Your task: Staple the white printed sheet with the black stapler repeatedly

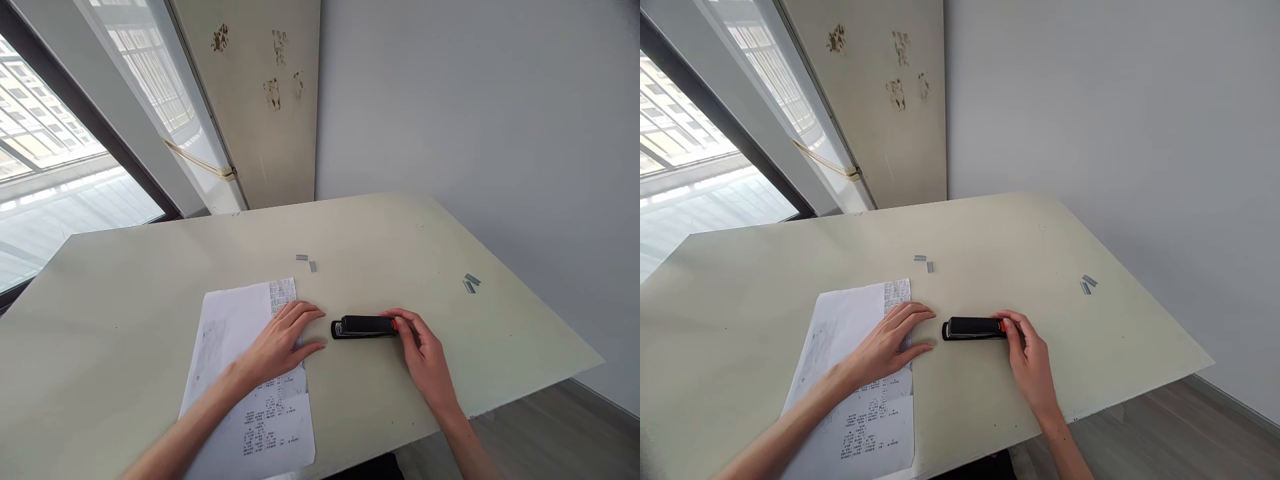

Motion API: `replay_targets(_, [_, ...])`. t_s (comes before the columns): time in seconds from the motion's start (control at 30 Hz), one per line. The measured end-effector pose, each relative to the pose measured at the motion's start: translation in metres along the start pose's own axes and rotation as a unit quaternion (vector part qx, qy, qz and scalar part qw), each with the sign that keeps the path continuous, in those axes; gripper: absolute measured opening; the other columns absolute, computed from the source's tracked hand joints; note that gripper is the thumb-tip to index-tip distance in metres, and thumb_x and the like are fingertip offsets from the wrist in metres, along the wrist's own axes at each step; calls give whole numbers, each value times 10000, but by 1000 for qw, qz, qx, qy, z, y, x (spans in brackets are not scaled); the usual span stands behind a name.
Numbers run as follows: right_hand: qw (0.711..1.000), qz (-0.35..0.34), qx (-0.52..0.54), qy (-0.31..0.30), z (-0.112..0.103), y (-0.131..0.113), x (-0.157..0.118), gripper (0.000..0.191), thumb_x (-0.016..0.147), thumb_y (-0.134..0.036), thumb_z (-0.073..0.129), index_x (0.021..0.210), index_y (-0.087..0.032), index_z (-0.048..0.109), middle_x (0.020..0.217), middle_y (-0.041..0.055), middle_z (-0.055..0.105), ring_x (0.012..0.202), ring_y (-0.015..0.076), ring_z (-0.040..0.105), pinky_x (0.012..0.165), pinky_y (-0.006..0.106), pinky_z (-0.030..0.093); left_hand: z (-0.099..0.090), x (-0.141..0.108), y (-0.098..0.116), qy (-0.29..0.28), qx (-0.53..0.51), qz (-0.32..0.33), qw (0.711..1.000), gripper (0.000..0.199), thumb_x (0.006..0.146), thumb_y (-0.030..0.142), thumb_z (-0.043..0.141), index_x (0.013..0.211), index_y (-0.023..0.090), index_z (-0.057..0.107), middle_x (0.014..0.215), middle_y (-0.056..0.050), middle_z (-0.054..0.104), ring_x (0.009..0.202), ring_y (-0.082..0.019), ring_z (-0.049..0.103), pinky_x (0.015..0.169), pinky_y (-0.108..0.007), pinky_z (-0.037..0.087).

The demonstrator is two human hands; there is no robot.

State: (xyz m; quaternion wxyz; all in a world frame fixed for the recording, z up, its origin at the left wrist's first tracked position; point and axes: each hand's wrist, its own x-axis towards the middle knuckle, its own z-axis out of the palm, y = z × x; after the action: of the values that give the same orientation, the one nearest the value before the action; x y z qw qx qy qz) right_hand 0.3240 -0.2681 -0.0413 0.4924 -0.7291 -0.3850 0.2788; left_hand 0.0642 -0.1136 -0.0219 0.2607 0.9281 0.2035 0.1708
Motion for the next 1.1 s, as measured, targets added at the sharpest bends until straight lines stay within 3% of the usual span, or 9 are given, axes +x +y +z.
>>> replay_targets(0.2, [1000, -4, -12, 9, 1, 2, 1, 422, 1065, -579, 472, 1209, -274, 724, 1330, 70, 732, 1195, 260, 679, 996, 381, 531, 11, 16, 10, 24, -12, 6, 1000, 380, 1027, 420, 661, 1367, 269, 584, 1335, -104, 650, 1257, -287, 607, 1057, -492, 544])
replay_targets(0.3, [1000, -17, -16, 10, 2, 2, 1, 412, 1073, -565, 453, 1216, -274, 708, 1330, 72, 729, 1238, 258, 664, 1028, 393, 529, 17, 24, 14, 37, -17, 9, 999, 258, 1015, 396, 684, 1233, 261, 652, 1289, -92, 676, 1223, -283, 622, 1032, -487, 550])
replay_targets(0.4, [999, -32, -38, -12, 3, 3, -1, 419, 1012, -586, 571, 1288, -289, 677, 1378, 77, 701, 1300, 289, 628, 1023, 429, 548, 19, 27, 15, 48, -19, 10, 999, 132, 1036, 338, 654, 1135, 254, 678, 1234, -81, 704, 1191, -274, 634, 1014, -482, 547])
replay_targets(0.53, [991, -72, -107, -32, 6, 6, -3, 570, 891, -597, 737, 1379, -320, 633, 1434, 70, 656, 1331, 327, 590, 1089, 523, 513, 14, 23, 12, 46, 0, 14, 999, 117, 1060, 326, 612, 1126, 253, 675, 1208, -70, 721, 1203, -266, 631, 1004, -461, 540])
replay_targets(0.83, [992, -71, -104, -24, 9, 12, -2, 512, 935, -598, 680, 1365, -323, 640, 1418, 77, 658, 1311, 332, 591, 1063, 553, 523, -7, 0, 5, 34, 34, -4, 999, 177, 1065, 385, 601, 1157, 251, 671, 1233, -74, 718, 1208, -265, 637, 1017, -458, 538])
replay_targets(0.97, [993, -64, -99, -26, 9, 11, -3, 507, 937, -596, 680, 1365, -326, 639, 1416, 77, 658, 1303, 332, 590, 1048, 550, 532, -22, 17, -11, 74, 50, -31, 996, 248, 1070, 422, 572, 1221, 251, 671, 1215, -82, 727, 1180, -272, 651, 1017, -472, 538])
replay_targets(1.1, [993, -62, -96, -28, 9, 10, -2, 501, 933, -580, 694, 1360, -327, 634, 1406, 74, 661, 1300, 329, 588, 1072, 561, 507, -34, 55, -46, 119, 131, -81, 981, 248, 1086, 344, 505, 1235, 224, 663, 1246, -95, 711, 1189, -299, 612, 1017, -500, 513])
